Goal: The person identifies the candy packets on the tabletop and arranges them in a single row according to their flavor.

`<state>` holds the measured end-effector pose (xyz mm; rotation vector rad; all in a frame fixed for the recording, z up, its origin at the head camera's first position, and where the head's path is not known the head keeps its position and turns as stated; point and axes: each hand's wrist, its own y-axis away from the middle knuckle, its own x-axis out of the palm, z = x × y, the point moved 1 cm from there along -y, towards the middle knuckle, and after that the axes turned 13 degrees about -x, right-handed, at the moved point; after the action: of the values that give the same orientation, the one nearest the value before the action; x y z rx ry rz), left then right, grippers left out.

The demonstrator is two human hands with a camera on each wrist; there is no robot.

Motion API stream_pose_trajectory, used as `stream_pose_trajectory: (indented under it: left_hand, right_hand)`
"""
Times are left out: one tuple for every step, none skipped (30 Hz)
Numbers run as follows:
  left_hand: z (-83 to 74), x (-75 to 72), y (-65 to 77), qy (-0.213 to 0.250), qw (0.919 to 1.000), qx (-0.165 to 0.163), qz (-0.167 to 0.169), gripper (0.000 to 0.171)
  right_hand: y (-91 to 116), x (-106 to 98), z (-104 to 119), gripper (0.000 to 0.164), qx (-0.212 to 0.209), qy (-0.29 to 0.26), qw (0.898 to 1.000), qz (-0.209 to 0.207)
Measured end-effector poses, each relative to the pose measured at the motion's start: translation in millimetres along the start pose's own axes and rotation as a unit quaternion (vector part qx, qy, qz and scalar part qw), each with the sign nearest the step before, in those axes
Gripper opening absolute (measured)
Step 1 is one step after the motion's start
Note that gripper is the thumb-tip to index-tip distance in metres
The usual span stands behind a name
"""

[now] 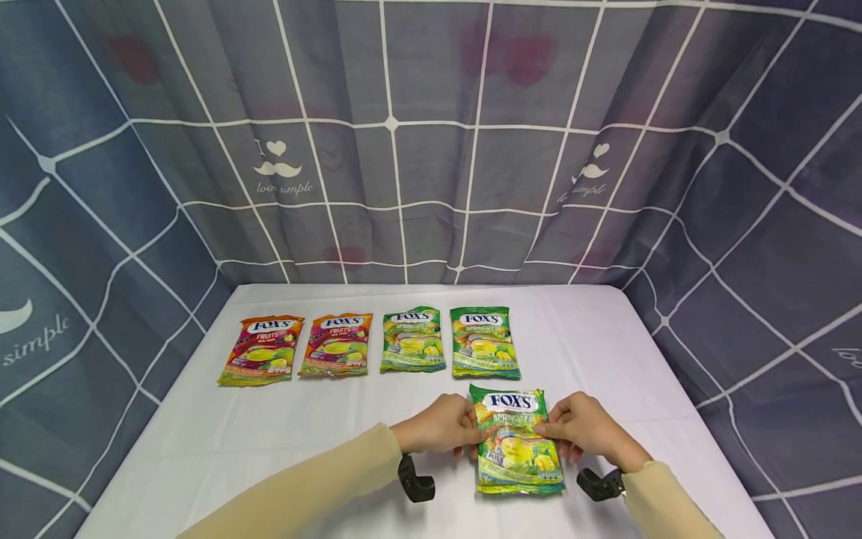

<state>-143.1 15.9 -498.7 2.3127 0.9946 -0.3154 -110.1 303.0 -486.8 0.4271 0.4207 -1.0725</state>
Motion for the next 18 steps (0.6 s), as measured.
stream_pose_trajectory:
  left_hand:
    - [-1.0,-0.7,-1.0,-0.003,1.0,0.003,-0.003,0.033]
    - [-2.2,-1.4,-2.0,-0.005,0.9999,0.006,-0.007,0.032]
    - [-3.6,-2.3,-3.0,-0.009,0.9998,0.011,-0.012,0.032]
    - [-5.3,-3.2,-3.7,-0.013,0.9997,0.015,-0.015,0.032]
    - [-7.0,-4.2,-4.5,-0.015,0.9995,0.019,-0.019,0.032]
    - [-8.5,-5.0,-5.6,-0.019,0.9993,0.022,-0.023,0.032]
    - [-10.1,-5.7,-6.9,-0.023,0.9991,0.026,-0.026,0.032]
    - [-11.7,-6.3,-8.1,-0.024,0.9989,0.028,-0.029,0.032]
    - [-13.0,-6.8,-9.6,-0.026,0.9987,0.029,-0.032,0.032]
    - [-14.1,-7.2,-11.2,-0.028,0.9986,0.029,-0.034,0.032]
    - [-15.3,-7.5,-12.6,-0.029,0.9985,0.028,-0.036,0.032]
    - [-16.4,-7.7,-14.1,-0.032,0.9984,0.026,-0.039,0.033]
    - [-17.4,-8.0,-15.6,-0.036,0.9982,0.025,-0.042,0.033]
    - [-18.5,-8.3,-17.0,-0.04,0.9979,0.024,-0.044,0.033]
    - [-19.6,-8.5,-18.4,-0.045,0.9976,0.023,-0.047,0.033]
    - [-20.8,-8.9,-19.8,-0.052,0.9971,0.024,-0.05,0.033]
    - [-22.3,-9.6,-20.9,-0.06,0.9964,0.025,-0.055,0.034]
    - [-23.6,-10.1,-22.4,-0.065,0.9958,0.024,-0.059,0.034]
  right_hand:
    - [-1,-1,0,0.024,0.002,0.004,1.0,-0.004]
    - [-1,-2,0,0.024,0.003,0.005,1.0,-0.007]
    - [-2,-3,0,0.024,0.004,0.005,1.0,-0.01]
    - [-2,-4,1,0.025,0.006,0.007,1.0,-0.013]
    - [-3,-6,1,0.025,0.007,0.009,1.0,-0.016]
    - [-4,-7,1,0.025,0.007,0.01,1.0,-0.018]
    - [-5,-9,2,0.025,0.008,0.01,1.0,-0.02]
    - [-6,-10,2,0.025,0.008,0.009,1.0,-0.022]
    - [-6,-12,2,0.026,0.007,0.012,1.0,-0.024]
    - [-7,-14,2,0.026,0.007,0.015,0.999,-0.027]
    - [-8,-16,3,0.026,0.007,0.016,0.999,-0.029]
    - [-9,-17,3,0.026,0.007,0.018,0.999,-0.031]
    - [-9,-19,4,0.026,0.009,0.02,0.999,-0.033]
    - [-10,-21,4,0.026,0.009,0.023,0.999,-0.035]
    - [-10,-22,5,0.026,0.01,0.026,0.999,-0.037]
    - [-10,-24,6,0.026,0.011,0.027,0.999,-0.039]
    - [-11,-25,6,0.026,0.012,0.028,0.999,-0.042]
    - [-11,-26,6,0.026,0.012,0.032,0.998,-0.044]
